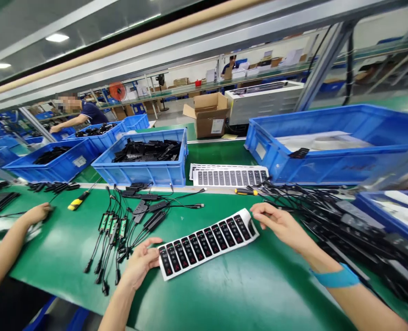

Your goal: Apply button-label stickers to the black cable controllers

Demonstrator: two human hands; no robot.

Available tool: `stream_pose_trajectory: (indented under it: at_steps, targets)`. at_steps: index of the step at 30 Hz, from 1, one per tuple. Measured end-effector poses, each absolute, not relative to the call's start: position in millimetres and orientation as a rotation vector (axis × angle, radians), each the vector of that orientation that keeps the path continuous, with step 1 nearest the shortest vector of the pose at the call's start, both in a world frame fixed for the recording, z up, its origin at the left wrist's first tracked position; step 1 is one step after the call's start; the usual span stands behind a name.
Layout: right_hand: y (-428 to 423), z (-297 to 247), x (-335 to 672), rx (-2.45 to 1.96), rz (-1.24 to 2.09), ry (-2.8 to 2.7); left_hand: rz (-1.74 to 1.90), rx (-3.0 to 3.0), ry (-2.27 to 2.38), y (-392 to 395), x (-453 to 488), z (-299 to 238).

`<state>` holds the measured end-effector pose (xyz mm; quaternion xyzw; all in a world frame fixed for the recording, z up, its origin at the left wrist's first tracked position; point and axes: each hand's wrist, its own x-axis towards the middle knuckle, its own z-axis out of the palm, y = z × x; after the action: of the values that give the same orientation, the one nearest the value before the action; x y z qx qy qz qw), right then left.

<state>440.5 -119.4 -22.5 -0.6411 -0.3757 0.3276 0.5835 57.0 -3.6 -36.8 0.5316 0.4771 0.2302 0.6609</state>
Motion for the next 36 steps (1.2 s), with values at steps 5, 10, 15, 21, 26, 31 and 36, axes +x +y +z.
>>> stream_pose_trajectory:
  at_steps: [5,10,15,21,26,31,36]
  targets:
    - [-110.5,-36.8,462.6,-1.413,0.514,-0.476,0.546,1.507,1.250,-7.5,53.5,-37.5]
    - [-103.2,-29.0,457.3,-1.248,0.544,-0.236,0.629,1.965,1.553,7.0,52.3,-24.4]
    - [-91.9,-2.1,411.1,-1.201,0.680,-0.290,0.501,2.250,1.637,29.7,69.1,-27.5]
    - [-77.1,32.0,371.9,-1.082,0.770,-0.455,0.374,2.434,1.546,44.6,63.7,-23.3]
    - [-70.3,61.4,351.7,-0.987,0.801,-0.487,0.367,2.573,1.512,83.4,59.5,-10.4]
    - [-71.7,81.5,341.1,-0.900,0.800,-0.436,0.366,2.696,1.457,139.9,74.4,-14.6]
    - [-71.0,82.1,342.4,-0.957,0.758,-0.434,0.481,2.646,1.326,164.1,81.3,-8.2]
